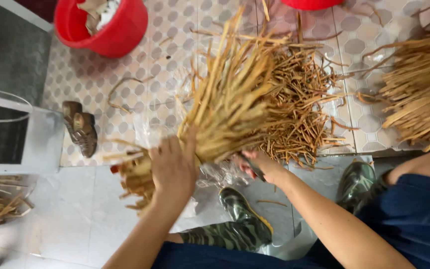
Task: Manually sorting and trimming dried plant fibers for manufacturing.
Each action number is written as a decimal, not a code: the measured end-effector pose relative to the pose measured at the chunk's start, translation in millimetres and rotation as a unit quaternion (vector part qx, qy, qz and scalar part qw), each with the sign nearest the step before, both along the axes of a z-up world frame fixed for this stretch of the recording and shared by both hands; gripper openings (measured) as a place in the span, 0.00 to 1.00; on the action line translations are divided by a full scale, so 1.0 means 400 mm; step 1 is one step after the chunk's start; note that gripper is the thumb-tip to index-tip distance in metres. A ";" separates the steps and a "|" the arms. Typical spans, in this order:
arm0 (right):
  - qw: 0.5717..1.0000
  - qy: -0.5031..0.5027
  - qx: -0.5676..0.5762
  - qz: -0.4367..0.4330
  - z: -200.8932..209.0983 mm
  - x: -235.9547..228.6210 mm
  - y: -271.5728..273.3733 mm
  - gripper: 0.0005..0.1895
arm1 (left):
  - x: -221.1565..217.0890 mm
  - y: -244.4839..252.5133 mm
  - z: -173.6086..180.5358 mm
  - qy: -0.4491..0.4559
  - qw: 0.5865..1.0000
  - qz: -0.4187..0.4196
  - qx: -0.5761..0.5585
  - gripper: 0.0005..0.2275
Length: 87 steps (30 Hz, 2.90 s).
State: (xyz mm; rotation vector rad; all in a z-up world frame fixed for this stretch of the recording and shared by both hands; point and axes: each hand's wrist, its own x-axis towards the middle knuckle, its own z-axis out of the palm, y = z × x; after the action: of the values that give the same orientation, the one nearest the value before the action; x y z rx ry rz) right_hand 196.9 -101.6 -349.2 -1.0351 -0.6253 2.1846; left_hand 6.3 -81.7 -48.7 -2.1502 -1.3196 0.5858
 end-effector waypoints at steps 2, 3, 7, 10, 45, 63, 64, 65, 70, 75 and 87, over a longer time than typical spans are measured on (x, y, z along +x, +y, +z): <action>0.995 -0.039 0.070 -0.062 0.087 0.012 0.047 0.20 | 0.034 -0.026 0.058 0.033 0.992 0.056 -0.104 0.44; 0.981 -0.078 0.131 -0.120 0.129 0.020 0.065 0.20 | 0.052 -0.043 0.083 0.064 0.968 0.119 -0.212 0.49; 0.922 -0.163 0.311 -0.164 0.199 0.054 0.100 0.22 | 0.010 -0.067 0.076 -0.035 0.989 0.105 -0.099 0.49; 0.904 -0.201 0.297 -0.231 0.213 0.077 0.108 0.19 | -0.051 -0.095 -0.027 -0.147 0.988 0.048 0.020 0.51; 0.860 -0.485 0.124 -0.102 0.028 0.185 -0.076 0.18 | 0.124 -0.047 -0.491 -0.559 0.763 -0.005 -0.325 0.70; 0.734 -0.645 0.212 -0.027 0.103 0.255 -0.067 0.23 | -0.002 0.023 -0.470 -0.712 0.635 0.171 -0.244 0.18; 0.733 -0.644 0.219 -0.026 0.147 0.257 -0.095 0.23 | -0.005 0.029 -0.455 -0.715 0.635 0.171 -0.237 0.18; 0.739 -0.643 0.198 0.028 0.191 0.258 -0.123 0.24 | -0.009 0.036 -0.439 -0.741 0.628 0.132 -0.196 0.17; 0.705 -0.625 0.199 0.271 0.453 0.242 -0.201 0.25 | -0.016 0.046 -0.406 -0.777 0.614 0.095 -0.107 0.17; 0.873 -0.414 0.226 0.122 0.557 0.337 -0.236 0.39 | 0.003 0.040 -0.410 -0.750 0.642 0.110 -0.112 0.17; 0.885 -0.384 0.210 -0.158 0.582 0.287 -0.206 0.37 | 0.057 0.022 -0.370 -0.723 0.686 0.032 -0.074 0.29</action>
State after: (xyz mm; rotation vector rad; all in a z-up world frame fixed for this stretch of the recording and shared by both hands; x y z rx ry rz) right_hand 311.8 -183.9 -116.6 -1.6105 -1.1218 1.2237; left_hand 29.1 -72.7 -196.7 -2.6392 -2.0164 -1.4251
